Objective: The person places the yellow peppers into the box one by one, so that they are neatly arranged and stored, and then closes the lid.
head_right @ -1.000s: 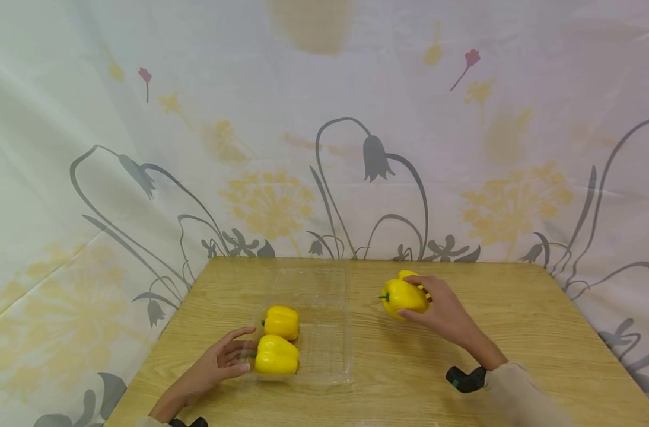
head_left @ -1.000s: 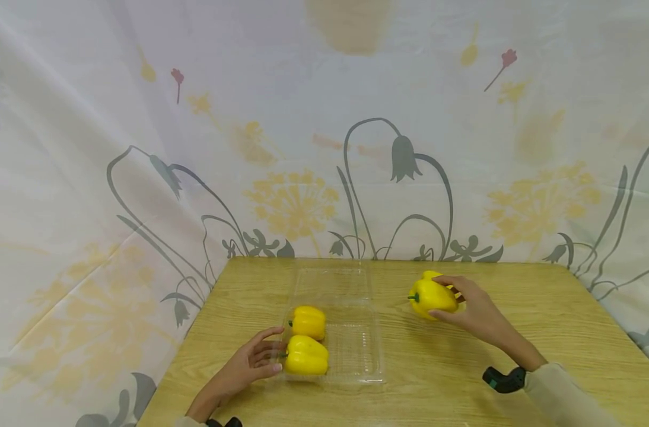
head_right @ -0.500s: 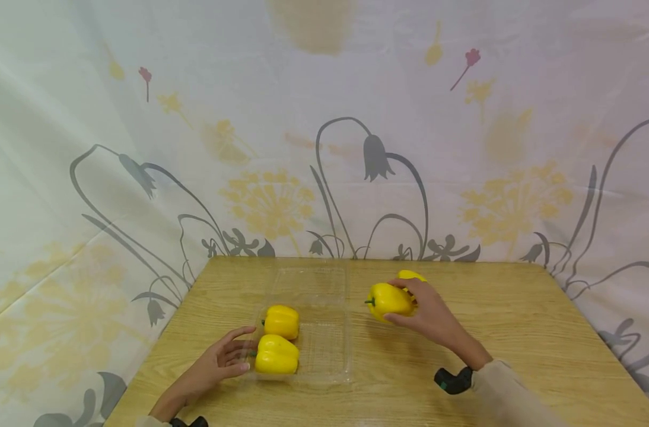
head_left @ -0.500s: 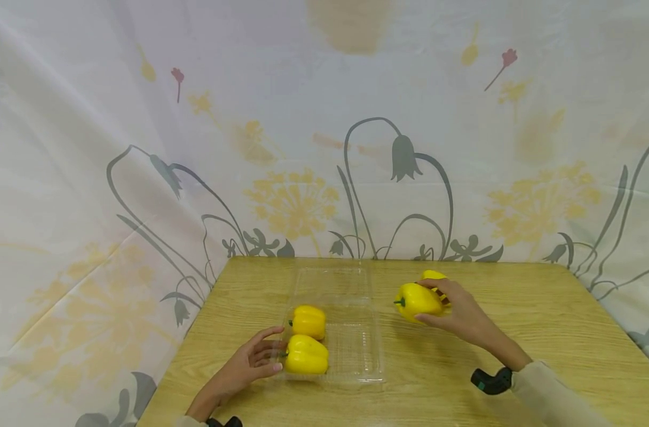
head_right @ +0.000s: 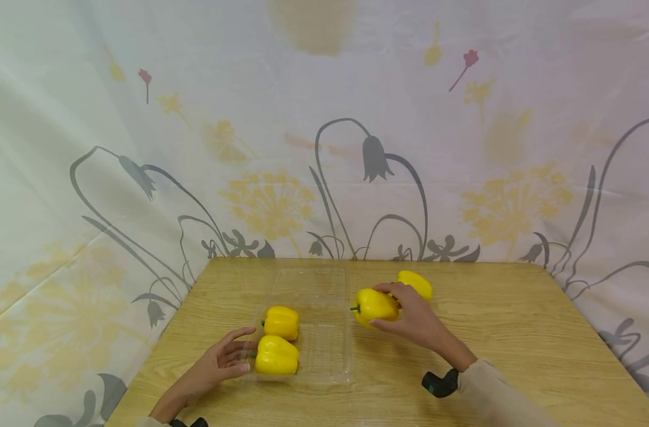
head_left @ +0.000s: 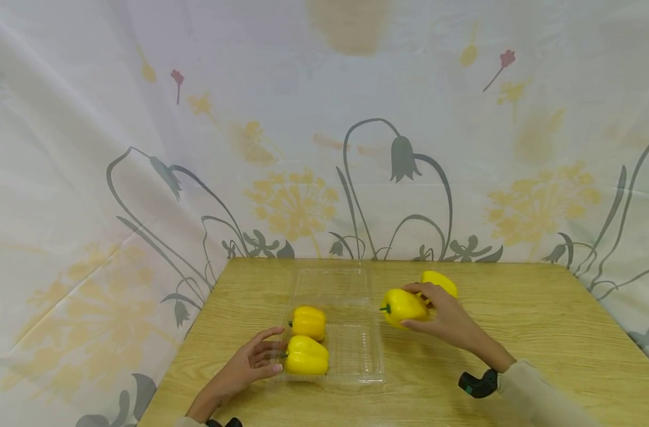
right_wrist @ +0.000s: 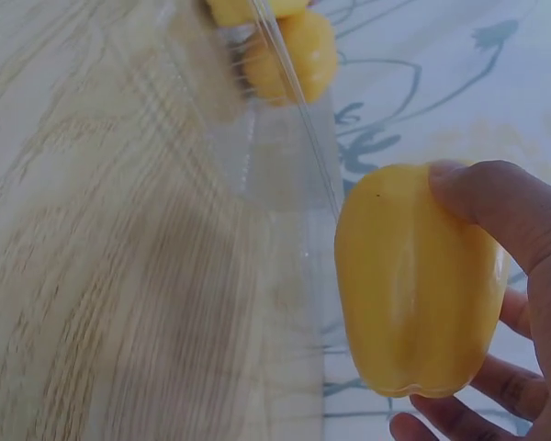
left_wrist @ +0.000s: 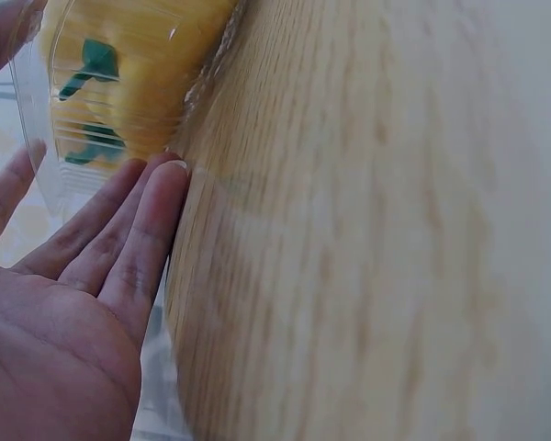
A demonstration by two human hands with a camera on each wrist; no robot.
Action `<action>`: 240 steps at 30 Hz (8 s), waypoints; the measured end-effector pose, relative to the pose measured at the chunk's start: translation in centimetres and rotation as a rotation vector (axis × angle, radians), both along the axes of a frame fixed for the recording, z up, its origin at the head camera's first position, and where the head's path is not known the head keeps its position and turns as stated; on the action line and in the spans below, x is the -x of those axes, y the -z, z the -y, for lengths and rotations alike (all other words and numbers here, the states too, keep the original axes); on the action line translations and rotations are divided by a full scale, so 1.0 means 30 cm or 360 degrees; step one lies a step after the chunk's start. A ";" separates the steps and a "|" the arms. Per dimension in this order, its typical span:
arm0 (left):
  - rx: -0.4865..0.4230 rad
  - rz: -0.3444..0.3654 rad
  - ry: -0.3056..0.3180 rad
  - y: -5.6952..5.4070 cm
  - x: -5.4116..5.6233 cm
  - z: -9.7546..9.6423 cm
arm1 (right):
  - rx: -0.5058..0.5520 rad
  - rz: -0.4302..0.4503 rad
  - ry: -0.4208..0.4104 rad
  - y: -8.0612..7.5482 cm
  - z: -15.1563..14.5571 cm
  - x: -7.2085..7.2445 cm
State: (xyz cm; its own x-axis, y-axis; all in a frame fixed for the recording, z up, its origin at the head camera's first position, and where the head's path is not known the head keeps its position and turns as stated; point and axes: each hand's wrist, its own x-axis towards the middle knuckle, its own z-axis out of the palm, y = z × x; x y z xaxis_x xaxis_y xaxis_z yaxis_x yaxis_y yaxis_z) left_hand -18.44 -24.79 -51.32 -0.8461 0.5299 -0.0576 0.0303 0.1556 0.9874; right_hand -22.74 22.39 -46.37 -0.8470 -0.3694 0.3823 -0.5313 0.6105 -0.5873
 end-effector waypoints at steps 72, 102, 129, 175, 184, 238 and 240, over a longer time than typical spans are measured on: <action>0.0026 -0.0012 0.0013 0.007 0.008 0.001 | -0.0340 -0.0046 0.0133 0.054 0.404 -0.003; 0.0032 0.0020 -0.0009 0.009 0.002 0.001 | -0.0254 -0.0045 0.0085 0.101 0.421 0.007; 0.0024 0.0017 -0.0008 0.017 0.002 0.003 | -0.0250 -0.0042 -0.0131 0.063 0.361 0.015; 0.0007 0.0018 0.0014 -0.002 -0.002 -0.002 | -0.0056 -0.0043 0.0244 0.046 -0.064 0.150; 0.0014 0.0006 0.0011 0.005 0.001 0.002 | -0.0063 -0.0053 0.0327 0.063 -0.123 0.172; 0.0033 0.0044 -0.0004 0.010 0.001 0.001 | -0.0214 0.0152 0.0366 0.108 -0.216 0.220; 0.0034 0.0041 -0.0004 0.008 0.000 0.000 | -0.0214 0.0141 0.0369 0.109 -0.217 0.219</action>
State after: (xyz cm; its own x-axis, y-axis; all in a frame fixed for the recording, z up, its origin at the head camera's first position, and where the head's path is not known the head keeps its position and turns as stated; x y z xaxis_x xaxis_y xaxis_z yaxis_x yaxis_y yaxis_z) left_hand -18.44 -24.78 -51.58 -0.8456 0.5261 -0.0904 0.0046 0.1766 0.9843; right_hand -29.33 28.89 -49.66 -0.9428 -0.2044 0.2635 -0.3186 0.7852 -0.5310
